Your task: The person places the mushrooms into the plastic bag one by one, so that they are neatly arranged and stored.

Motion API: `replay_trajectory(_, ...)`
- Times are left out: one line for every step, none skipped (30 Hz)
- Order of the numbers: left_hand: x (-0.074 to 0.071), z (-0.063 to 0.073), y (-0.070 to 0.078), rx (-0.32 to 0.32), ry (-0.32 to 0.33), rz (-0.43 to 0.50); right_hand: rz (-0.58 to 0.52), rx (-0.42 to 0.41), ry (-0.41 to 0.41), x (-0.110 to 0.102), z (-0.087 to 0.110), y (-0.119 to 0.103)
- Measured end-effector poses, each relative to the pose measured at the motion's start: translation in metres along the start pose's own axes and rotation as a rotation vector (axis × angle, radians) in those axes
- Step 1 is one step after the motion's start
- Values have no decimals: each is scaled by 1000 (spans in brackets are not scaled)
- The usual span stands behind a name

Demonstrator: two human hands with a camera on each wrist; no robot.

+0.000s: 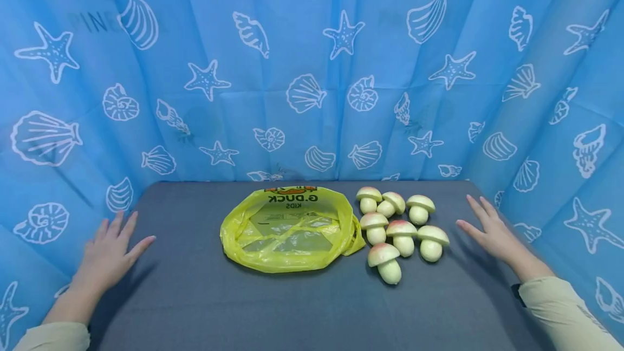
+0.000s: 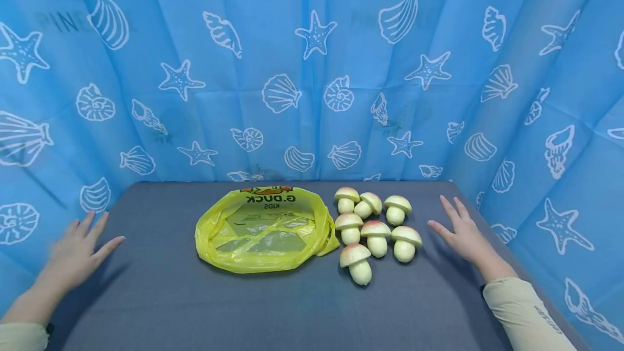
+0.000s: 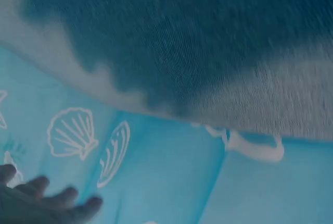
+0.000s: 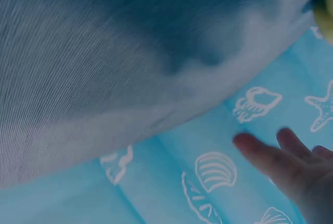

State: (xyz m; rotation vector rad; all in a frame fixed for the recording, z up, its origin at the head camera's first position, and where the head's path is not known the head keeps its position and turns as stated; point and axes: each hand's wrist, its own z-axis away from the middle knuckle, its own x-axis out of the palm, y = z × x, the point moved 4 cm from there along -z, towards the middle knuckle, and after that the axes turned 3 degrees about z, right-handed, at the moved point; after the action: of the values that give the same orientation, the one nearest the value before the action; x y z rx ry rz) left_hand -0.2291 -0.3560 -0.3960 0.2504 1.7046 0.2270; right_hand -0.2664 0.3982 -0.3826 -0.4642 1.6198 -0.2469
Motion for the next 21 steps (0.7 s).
replay_trajectory(1,-1,1,4,-30,41,-20,-2,-9,0,0,-3)
replay_trajectory(3,-2,1,8,-62,85,-45,-1,-23,0,0,-5)
replay_trajectory(5,-3,2,9,-96,133,-67,2,-36,1,0,-8)
replay_trajectory(6,-4,3,7,-124,182,-92,6,-51,1,1,-11)
replay_trajectory(8,-5,3,-1,-154,223,-124,11,-73,2,1,-13)
replay_trajectory(10,-5,4,-8,-178,260,-151,13,-89,2,1,-16)
replay_trajectory(11,-5,5,-8,-198,280,-186,21,-106,3,1,-18)
replay_trajectory(12,-6,6,-7,-214,291,-223,32,-130,5,2,-20)
replay_trajectory(13,-6,6,-7,-229,295,-258,44,-155,6,2,-21)
replay_trajectory(14,-5,8,-4,-238,294,-297,54,-180,7,3,-22)
replay_trajectory(15,-5,9,-2,-246,296,-333,64,-204,8,3,-22)
replay_trajectory(16,-5,10,0,-252,304,-364,70,-225,9,4,-23)
replay_trajectory(17,-5,12,-3,-254,314,-398,77,-251,11,5,-23)
replay_trajectory(18,-4,13,-8,-256,329,-430,84,-280,12,5,-23)
replay_trajectory(18,-4,15,-9,-251,351,-464,93,-309,14,6,-22)
replay_trajectory(18,-4,17,-5,-247,380,-492,100,-338,15,7,-22)
replay_trajectory(19,-4,20,-2,-243,415,-515,107,-368,17,7,-21)
replay_trajectory(20,-4,22,-4,-243,450,-535,114,-397,18,8,-20)
replay_trajectory(20,-4,24,-3,-241,484,-552,119,-422,19,8,-20)
replay_trajectory(21,-5,26,-5,-246,517,-568,124,-444,21,8,-19)
replay_trajectory(22,-5,28,-8,-254,554,-576,132,-462,22,8,-19)
